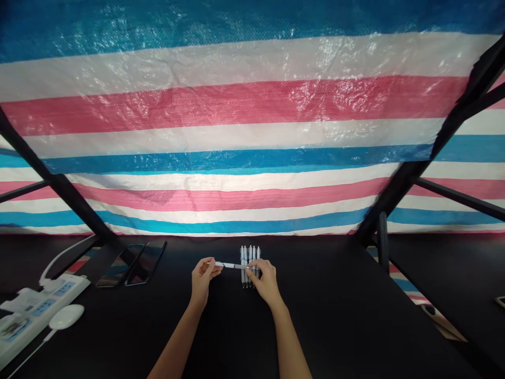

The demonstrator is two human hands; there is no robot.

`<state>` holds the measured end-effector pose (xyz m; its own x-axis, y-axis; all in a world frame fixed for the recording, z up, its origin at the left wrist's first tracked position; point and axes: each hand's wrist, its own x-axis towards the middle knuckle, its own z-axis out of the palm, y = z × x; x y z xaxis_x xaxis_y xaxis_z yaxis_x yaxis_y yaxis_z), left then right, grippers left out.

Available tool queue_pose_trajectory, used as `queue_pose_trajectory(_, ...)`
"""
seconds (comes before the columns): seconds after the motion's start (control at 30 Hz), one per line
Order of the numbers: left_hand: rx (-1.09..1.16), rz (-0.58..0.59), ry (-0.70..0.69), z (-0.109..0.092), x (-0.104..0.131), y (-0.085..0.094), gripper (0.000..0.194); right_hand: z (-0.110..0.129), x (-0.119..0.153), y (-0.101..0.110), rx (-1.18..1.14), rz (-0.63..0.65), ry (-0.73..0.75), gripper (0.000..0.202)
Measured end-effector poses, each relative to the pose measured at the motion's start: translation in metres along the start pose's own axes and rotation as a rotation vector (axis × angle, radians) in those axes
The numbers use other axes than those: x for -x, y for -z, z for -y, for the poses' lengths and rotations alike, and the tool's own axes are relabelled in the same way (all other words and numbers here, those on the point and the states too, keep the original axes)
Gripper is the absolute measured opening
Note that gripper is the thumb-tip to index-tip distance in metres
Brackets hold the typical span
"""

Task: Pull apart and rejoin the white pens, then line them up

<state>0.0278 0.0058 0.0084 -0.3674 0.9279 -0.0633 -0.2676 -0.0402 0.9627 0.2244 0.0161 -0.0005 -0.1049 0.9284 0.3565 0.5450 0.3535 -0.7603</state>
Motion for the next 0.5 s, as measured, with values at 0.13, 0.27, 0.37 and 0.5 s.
queue_pose_trajectory(0.13, 0.010, 0.008, 0.002, 0.0010, -0.0006, 0.0005, 0.043, -0.0002, 0.0002, -0.0012, 0.042, 0.020, 0.029, 0.038)
queue_pose_trajectory(0.27, 0.028, 0.003, 0.001, 0.0024, -0.0016, 0.0011, 0.043, 0.0004, 0.0008, -0.0007, 0.052, -0.010, 0.022, 0.028)
queue_pose_trajectory(0.37, 0.027, 0.004, -0.003, 0.0030, -0.0018, 0.0013, 0.042, 0.0025, 0.0011, -0.0001, 0.062, 0.037, 0.022, 0.032)
queue_pose_trajectory(0.5, 0.013, 0.017, -0.011, 0.0047, -0.0017, 0.0015, 0.043, 0.0060, 0.0010, -0.0012, 0.073, 0.083, 0.024, 0.046)
